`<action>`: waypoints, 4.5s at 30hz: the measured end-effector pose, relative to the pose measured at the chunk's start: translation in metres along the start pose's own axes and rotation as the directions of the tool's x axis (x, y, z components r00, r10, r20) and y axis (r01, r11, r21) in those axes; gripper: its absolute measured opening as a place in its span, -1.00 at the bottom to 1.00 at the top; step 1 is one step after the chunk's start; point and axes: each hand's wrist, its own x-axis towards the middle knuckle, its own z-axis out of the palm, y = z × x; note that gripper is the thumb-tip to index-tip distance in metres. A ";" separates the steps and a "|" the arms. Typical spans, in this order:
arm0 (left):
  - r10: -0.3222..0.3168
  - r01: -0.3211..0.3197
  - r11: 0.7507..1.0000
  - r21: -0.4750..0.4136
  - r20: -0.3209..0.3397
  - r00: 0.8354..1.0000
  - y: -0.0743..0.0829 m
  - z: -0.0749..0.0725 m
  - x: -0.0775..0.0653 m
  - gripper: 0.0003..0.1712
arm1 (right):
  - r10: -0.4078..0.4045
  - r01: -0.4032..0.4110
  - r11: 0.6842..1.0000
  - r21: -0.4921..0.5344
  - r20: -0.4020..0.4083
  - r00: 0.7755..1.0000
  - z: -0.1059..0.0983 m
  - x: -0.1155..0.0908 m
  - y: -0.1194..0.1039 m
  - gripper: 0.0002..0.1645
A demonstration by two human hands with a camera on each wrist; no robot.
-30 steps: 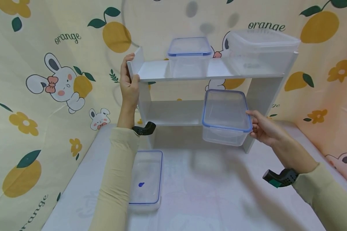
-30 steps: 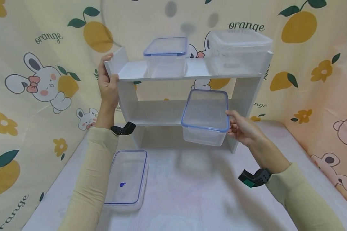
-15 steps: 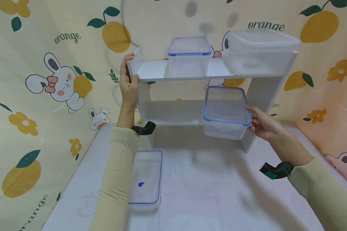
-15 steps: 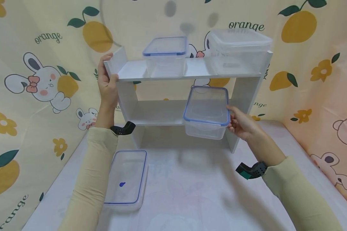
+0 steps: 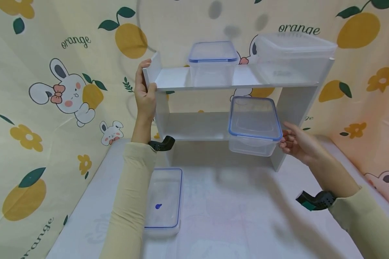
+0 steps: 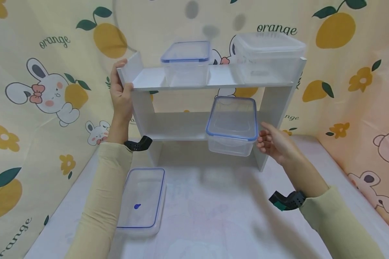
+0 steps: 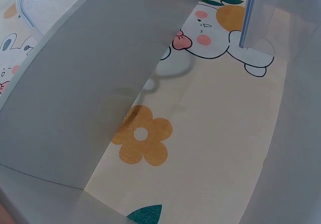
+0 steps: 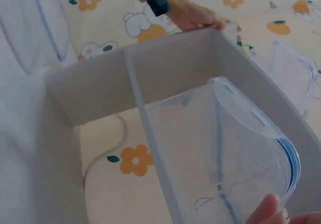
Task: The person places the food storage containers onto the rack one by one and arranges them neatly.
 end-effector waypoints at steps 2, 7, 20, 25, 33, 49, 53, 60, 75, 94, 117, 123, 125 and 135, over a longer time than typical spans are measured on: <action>-0.005 0.005 1.000 0.001 -0.001 1.000 0.000 0.000 0.000 -0.42 | -0.065 0.065 0.998 -0.003 -0.022 0.998 0.001 -0.006 0.003 -0.65; 0.002 -0.002 1.000 0.005 0.002 1.000 -0.001 0.001 0.001 -0.42 | -0.289 0.281 0.956 -0.083 -0.110 0.951 0.011 -0.021 0.014 -0.67; 0.032 -0.032 0.999 0.012 0.004 0.999 -0.001 0.000 0.000 -0.40 | -0.733 0.679 0.675 -0.290 -0.157 0.662 0.039 -0.036 0.038 -0.85; 0.027 -0.027 1.000 0.006 0.003 1.000 -0.003 0.000 0.001 -0.39 | -0.906 0.671 0.389 -0.631 -0.129 0.404 0.052 -0.032 0.048 -0.87; 0.024 -0.024 1.000 0.013 0.002 1.000 -0.003 0.000 0.001 -0.40 | -0.991 0.625 -0.116 -0.772 0.128 -0.026 0.071 -0.015 0.066 -0.66; -0.012 0.012 1.000 -0.022 -0.004 1.000 0.002 0.001 0.001 -0.39 | -0.917 0.496 -0.330 -0.804 0.398 0.035 0.084 0.008 0.074 -0.60; 0.000 0.000 1.000 -0.018 -0.002 1.000 0.001 0.001 0.001 -0.39 | -0.906 0.468 -0.350 -0.811 0.421 0.052 0.084 0.013 0.074 -0.52; -0.020 0.020 1.000 -0.012 0.002 1.000 0.001 0.002 0.001 -0.39 | -0.897 0.415 -0.372 -0.831 0.437 0.071 0.082 0.017 0.075 -0.54; 0.004 -0.004 1.000 -0.007 0.010 1.000 -0.001 0.003 0.000 -0.40 | -0.912 0.410 -0.342 -0.845 0.404 0.072 0.065 0.013 0.073 -0.60; -0.001 0.001 1.000 0.004 -0.002 1.000 0.001 0.002 0.000 -0.41 | -0.914 0.478 -0.354 -0.804 0.406 0.006 0.018 0.027 0.063 -0.52; 0.004 -0.004 1.000 0.017 -0.001 1.000 0.000 0.001 0.001 -0.43 | -0.939 0.581 -0.283 -0.763 0.345 -0.005 0.037 0.014 0.070 -0.57; 0.005 -0.005 1.000 0.021 -0.003 1.000 0.000 0.001 0.000 -0.43 | -0.940 0.635 -0.259 -0.728 0.340 0.007 0.053 0.005 0.079 -0.49; 0.006 -0.006 1.000 0.020 -0.003 1.000 -0.001 0.001 0.000 -0.43 | -0.940 0.644 -0.247 -0.724 0.340 0.022 0.056 0.003 0.082 -0.48; 0.022 -0.022 0.999 0.023 -0.003 1.000 -0.001 0.000 0.000 -0.41 | -0.937 0.750 -0.110 -0.652 0.320 0.141 0.072 -0.006 0.096 -0.59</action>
